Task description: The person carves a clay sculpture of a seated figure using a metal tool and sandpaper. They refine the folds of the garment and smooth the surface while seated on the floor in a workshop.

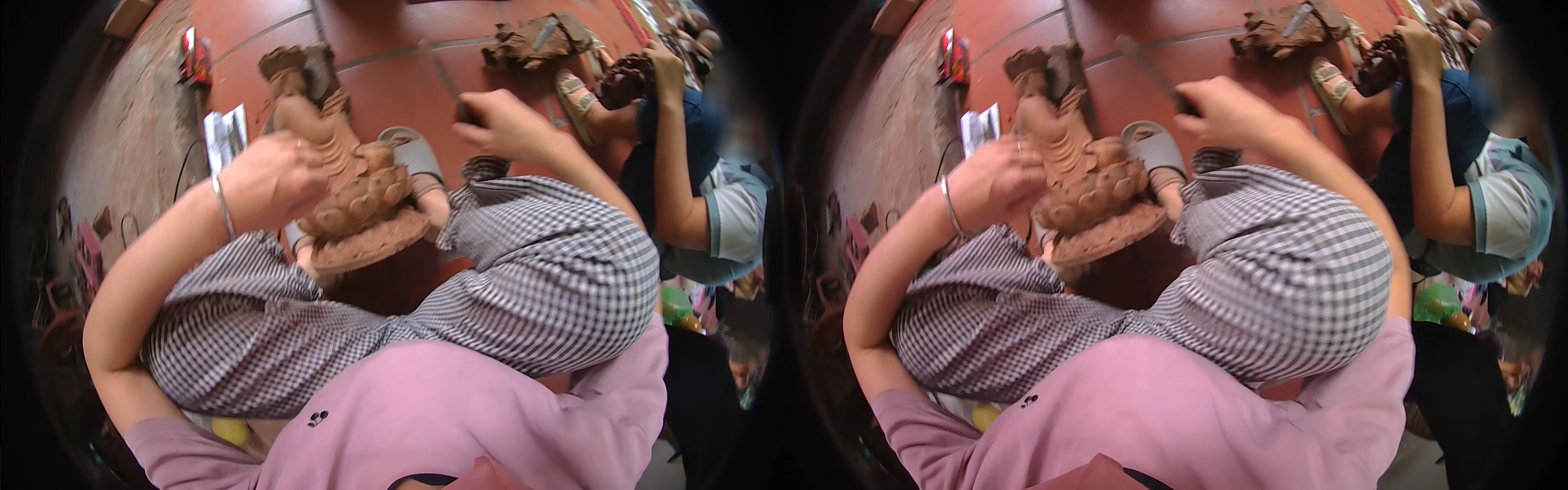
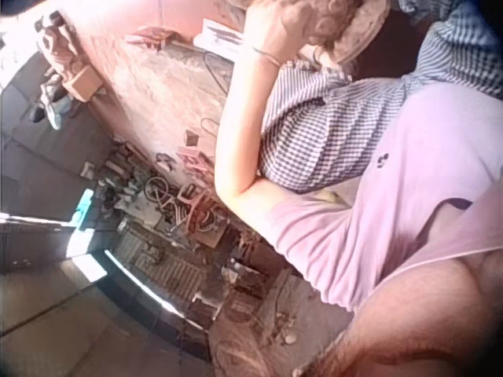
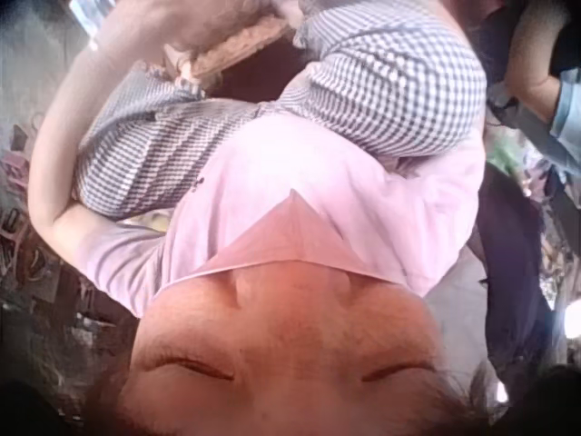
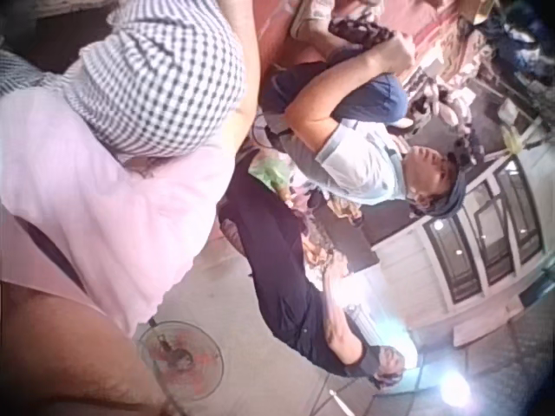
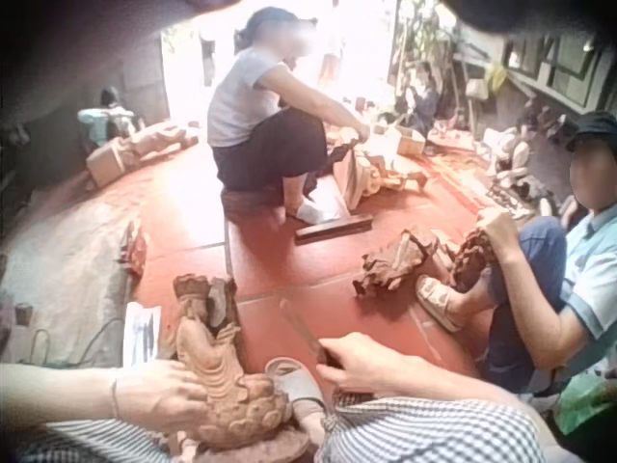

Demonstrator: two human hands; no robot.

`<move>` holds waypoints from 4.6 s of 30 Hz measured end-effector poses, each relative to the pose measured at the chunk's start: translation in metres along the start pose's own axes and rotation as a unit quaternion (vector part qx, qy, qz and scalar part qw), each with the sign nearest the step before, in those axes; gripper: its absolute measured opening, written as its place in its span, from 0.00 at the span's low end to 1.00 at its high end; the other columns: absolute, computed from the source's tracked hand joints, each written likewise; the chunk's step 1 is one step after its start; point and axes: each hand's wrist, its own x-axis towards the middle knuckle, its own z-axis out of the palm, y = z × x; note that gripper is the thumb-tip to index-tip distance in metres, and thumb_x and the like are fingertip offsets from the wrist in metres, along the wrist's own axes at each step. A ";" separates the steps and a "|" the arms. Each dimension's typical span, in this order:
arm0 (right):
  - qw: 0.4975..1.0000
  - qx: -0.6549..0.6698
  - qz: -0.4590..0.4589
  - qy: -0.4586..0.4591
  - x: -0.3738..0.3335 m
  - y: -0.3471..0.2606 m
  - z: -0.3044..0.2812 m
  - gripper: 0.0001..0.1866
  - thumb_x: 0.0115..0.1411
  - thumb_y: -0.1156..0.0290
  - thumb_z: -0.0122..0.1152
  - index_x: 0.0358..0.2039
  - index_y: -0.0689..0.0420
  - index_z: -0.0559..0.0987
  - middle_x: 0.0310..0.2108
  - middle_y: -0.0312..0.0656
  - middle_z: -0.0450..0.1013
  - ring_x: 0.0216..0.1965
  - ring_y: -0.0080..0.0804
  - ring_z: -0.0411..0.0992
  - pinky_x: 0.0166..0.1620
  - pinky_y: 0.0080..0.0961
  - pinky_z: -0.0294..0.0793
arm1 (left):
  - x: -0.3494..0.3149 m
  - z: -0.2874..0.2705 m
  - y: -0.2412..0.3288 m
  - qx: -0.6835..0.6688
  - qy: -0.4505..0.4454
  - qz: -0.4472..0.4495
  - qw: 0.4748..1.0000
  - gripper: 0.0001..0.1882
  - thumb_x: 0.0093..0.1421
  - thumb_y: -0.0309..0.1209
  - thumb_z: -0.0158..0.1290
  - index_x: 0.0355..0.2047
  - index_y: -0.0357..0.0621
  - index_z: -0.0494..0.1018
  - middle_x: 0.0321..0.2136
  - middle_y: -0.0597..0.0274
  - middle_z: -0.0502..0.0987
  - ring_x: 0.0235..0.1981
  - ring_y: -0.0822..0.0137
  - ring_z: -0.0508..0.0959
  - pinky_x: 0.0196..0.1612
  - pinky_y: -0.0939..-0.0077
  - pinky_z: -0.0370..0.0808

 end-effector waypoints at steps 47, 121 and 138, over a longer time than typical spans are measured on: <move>0.935 -0.276 -0.042 -0.218 0.074 -0.077 -0.045 0.07 0.54 0.77 0.63 0.31 0.67 0.78 0.15 0.44 0.75 0.15 0.34 0.77 0.19 0.31 0.75 | -0.155 -0.055 0.245 -0.191 0.656 -0.434 0.587 0.08 0.57 0.23 0.50 0.35 0.36 0.76 0.32 0.40 0.79 0.35 0.45 0.80 0.39 0.57 0.74; 0.933 0.221 0.094 -0.269 0.343 -0.184 0.251 0.12 0.64 0.76 0.56 0.46 0.57 0.67 0.23 0.42 0.75 0.15 0.24 0.71 0.15 0.19 0.68 | -0.619 0.219 -0.014 -0.131 0.123 -0.942 0.285 0.21 0.58 0.38 0.52 0.50 0.46 0.79 0.53 0.51 0.78 0.56 0.53 0.77 0.57 0.57 0.74; 0.971 -0.073 0.152 -0.171 0.441 -0.148 0.346 0.13 0.62 0.77 0.53 0.48 0.63 0.72 0.31 0.44 0.73 0.16 0.26 0.73 0.13 0.20 0.71 | -0.883 0.389 0.212 -0.006 0.112 -0.983 -0.142 0.24 0.57 0.36 0.54 0.49 0.31 0.75 0.49 0.36 0.78 0.54 0.48 0.78 0.57 0.61 0.74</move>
